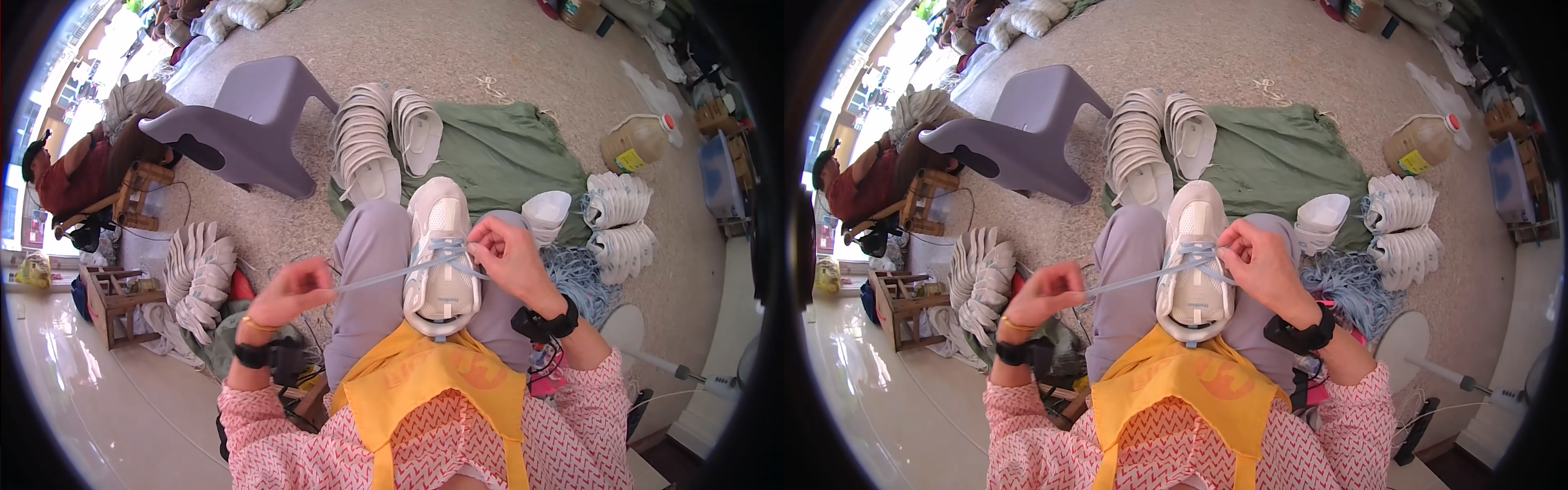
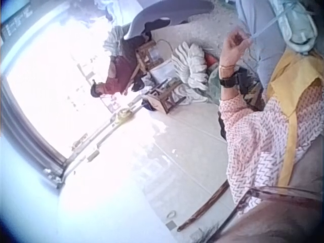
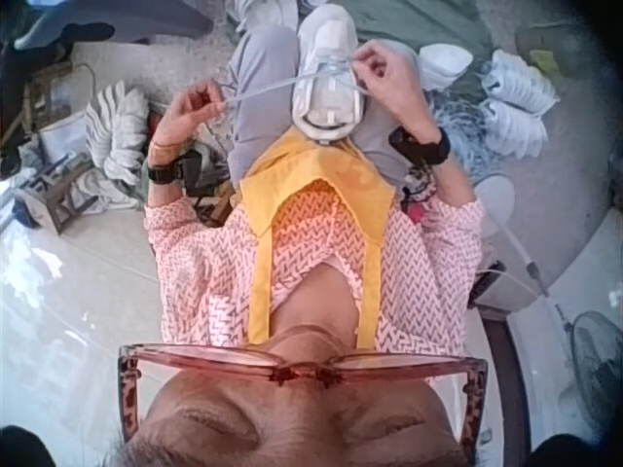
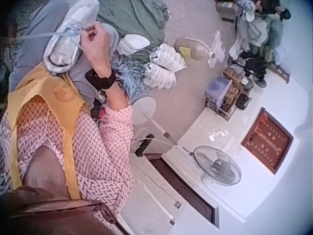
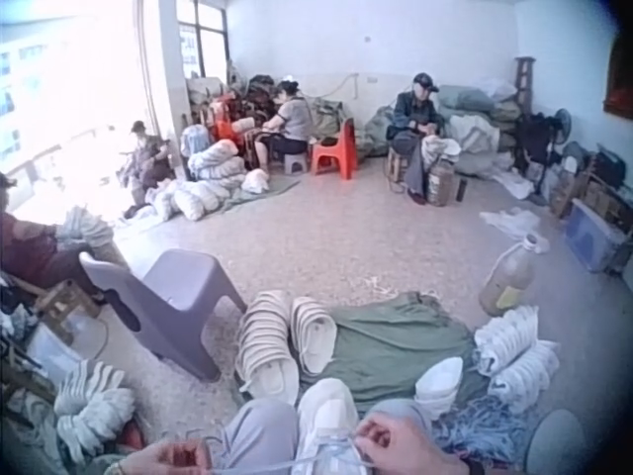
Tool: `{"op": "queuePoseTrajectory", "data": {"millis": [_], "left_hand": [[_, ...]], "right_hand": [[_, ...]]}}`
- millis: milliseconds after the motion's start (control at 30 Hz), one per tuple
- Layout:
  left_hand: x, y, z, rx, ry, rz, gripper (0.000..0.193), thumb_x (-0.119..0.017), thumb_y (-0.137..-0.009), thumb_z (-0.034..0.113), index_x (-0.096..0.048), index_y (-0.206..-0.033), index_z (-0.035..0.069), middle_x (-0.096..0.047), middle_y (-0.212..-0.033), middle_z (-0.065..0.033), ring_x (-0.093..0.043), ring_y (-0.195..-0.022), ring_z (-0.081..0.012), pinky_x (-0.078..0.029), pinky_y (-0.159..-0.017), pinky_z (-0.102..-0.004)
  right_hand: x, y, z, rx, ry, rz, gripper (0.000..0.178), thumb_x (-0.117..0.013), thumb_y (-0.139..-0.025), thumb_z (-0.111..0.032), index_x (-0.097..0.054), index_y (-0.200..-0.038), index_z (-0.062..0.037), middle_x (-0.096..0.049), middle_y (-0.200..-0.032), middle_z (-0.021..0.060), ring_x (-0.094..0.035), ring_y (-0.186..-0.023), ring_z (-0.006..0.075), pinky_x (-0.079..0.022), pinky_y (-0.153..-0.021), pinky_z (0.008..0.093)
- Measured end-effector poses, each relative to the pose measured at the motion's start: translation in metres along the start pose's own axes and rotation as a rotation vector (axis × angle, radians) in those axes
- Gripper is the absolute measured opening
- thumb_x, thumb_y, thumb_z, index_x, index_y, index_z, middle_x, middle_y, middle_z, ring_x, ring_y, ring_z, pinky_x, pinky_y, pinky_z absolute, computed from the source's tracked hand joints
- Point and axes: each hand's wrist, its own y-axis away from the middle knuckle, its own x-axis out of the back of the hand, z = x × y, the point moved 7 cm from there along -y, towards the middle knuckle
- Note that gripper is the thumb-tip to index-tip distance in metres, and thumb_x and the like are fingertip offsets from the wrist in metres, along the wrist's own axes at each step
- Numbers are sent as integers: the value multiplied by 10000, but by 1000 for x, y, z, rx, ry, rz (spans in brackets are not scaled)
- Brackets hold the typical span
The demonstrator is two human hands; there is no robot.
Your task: Insert and thread a light blue shoelace through the eyelets of a white sneaker component.
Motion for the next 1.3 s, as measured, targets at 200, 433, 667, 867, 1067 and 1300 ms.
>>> {"op": "queuePoseTrajectory", "data": {"millis": [200, 433, 667, 867, 1067, 1300], "left_hand": [[105, 88, -25, -10, -44, 188, 166, -765, -906, 57, -601, -882, 64, -579, -883, 22, -530, -769, -64, -421, -685, -224], [104, 99, -51, 126, -119, 203, 158, -774, -905, 44, -616, -916, 57, -644, -969, 4, -604, -872, -80, -496, -780, -245], [-24, 11, 32, -462, -591, 258, 259, -763, -827, -15, -625, -1042, 26, -695, -1081, -74, -651, -1017, -226, -526, -873, -334], [-91, -28, 46, -715, -874, 322, 248, -718, -787, -27, -607, -999, 37, -646, -1005, -118, -604, -994, -343, -522, -853, -403], [-98, -46, 30, -828, -965, 371, 143, -689, -823, 41, -592, -927, 43, -543, -820, -113, -554, -879, -331, -495, -785, -425], [-102, -38, 29, -843, -816, 381, 241, -702, -802, 55, -603, -1021, 39, -597, -856, -109, -573, -895, -332, -502, -774, -428]], "right_hand": [[-1, 0, 5, -29, -227, -11, 95, -696, -933, -12, -669, -1014, 30, -694, -846, 26, -615, -654, 41, -495, -578, 217], [4, 16, -11, 115, 127, 22, 168, -746, -892, -62, -687, -1025, 21, -718, -872, 60, -619, -610, 96, -488, -556, 260], [8, 43, -26, 192, 365, 56, 205, -777, -864, -105, -702, -1035, -20, -709, -868, 83, -633, -601, 182, -508, -576, 323], [-4, 61, -40, 288, 578, 36, 230, -704, -876, -43, -695, -1105, -47, -729, -970, 134, -705, -808, 335, -554, -707, 412], [5, 69, -23, 253, 595, 192, 250, -675, -892, -7, -680, -1141, -30, -708, -1023, 177, -695, -847, 369, -551, -753, 420], [9, 69, -13, 260, 571, 222, 144, -645, -956, 19, -668, -1097, 10, -631, -910, 125, -596, -720, 243, -487, -663, 350]]}}
